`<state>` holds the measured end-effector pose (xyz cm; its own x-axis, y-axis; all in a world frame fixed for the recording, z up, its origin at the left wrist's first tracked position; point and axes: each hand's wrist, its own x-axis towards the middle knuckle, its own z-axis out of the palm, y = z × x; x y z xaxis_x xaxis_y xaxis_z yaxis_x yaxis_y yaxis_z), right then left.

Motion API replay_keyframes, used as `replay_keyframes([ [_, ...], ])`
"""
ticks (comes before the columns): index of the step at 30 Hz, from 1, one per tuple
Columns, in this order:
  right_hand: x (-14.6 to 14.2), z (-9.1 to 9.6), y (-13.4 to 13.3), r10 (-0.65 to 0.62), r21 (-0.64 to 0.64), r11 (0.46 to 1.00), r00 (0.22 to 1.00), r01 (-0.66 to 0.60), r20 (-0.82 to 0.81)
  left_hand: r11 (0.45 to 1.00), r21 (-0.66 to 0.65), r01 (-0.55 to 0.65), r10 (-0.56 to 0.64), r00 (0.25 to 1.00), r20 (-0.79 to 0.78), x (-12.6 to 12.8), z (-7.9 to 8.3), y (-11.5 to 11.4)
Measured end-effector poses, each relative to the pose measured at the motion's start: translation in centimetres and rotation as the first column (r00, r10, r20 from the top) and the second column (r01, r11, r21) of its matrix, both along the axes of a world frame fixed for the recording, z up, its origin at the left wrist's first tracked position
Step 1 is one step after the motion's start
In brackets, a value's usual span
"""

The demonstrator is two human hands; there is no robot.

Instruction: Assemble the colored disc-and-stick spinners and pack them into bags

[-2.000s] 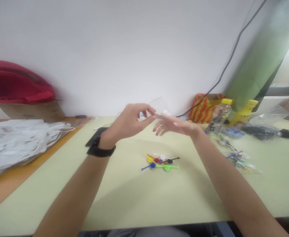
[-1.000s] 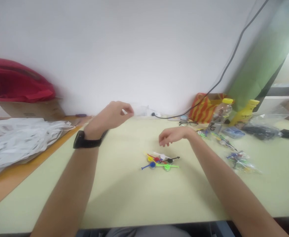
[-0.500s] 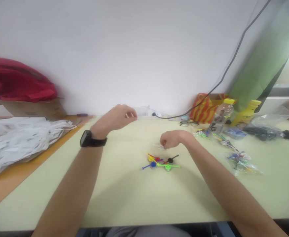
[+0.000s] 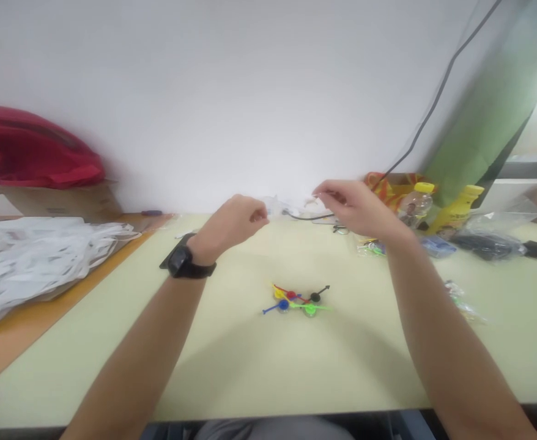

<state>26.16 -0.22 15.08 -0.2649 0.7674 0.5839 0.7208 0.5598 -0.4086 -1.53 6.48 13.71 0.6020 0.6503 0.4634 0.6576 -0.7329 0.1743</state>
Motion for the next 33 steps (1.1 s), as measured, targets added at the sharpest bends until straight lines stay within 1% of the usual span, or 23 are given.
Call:
replay_keyframes([
  [3, -1.2, 1.0, -1.7, 0.033, 0.037, 0.999, 0.999, -0.032, -0.029, 1.0, 0.015, 0.002, -0.001, 1.0, -0.013, 0.7, -0.1, -0.5],
  [6, -2.3, 1.2, -2.4, -0.015, 0.066, 0.998, 1.0, 0.015, 0.0, 1.0, 0.016, 0.025, -0.025, 0.999, -0.033, 1.2, -0.1, -1.1],
  [9, -2.7, 1.0, -2.1, -0.11, 0.103, 0.99, 0.99, 0.1, 0.089, 0.998, 0.024, 0.054, -0.053, 0.997, -0.049, 1.6, 0.0, -1.8],
  [11, -2.6, 0.7, -1.7, -0.148, 0.108, 0.985, 0.978, 0.132, 0.147, 0.998, 0.03, 0.064, -0.062, 0.996, -0.057, 1.8, 0.2, -2.2],
  [13, -2.5, 0.5, -1.3, -0.156, 0.098, 0.985, 0.971, 0.14, 0.179, 0.997, 0.034, 0.066, -0.064, 0.996, -0.062, 1.9, 0.4, -2.6],
  [16, -2.4, 0.2, -1.1, -0.15, 0.084, 0.987, 0.971, 0.136, 0.185, 0.996, 0.034, 0.082, -0.08, 0.995, -0.067, 2.1, 0.7, -3.0],
  [21, -2.8, -0.1, -1.2, -0.127, 0.042, 0.992, 0.975, 0.121, 0.181, 0.991, 0.02, 0.131, -0.129, 0.989, -0.074, 2.0, 1.0, -3.1],
  [26, -2.9, -0.8, -0.2, -0.097, -0.025, 0.995, 0.989, 0.1, 0.112, 0.992, 0.028, 0.126, -0.124, 0.989, -0.079, 1.7, 1.2, -3.2],
  [31, -3.1, -1.7, 1.1, -0.032, -0.176, 0.984, 0.999, 0.028, -0.02, 0.991, 0.029, 0.131, -0.128, 0.988, -0.09, 1.6, 1.3, -3.3],
  [33, -3.3, -1.9, 1.3, -0.042, -0.222, 0.975, 0.997, 0.028, -0.058, 0.99, 0.032, 0.136, -0.133, 0.987, -0.092, 1.5, 1.3, -3.3],
])
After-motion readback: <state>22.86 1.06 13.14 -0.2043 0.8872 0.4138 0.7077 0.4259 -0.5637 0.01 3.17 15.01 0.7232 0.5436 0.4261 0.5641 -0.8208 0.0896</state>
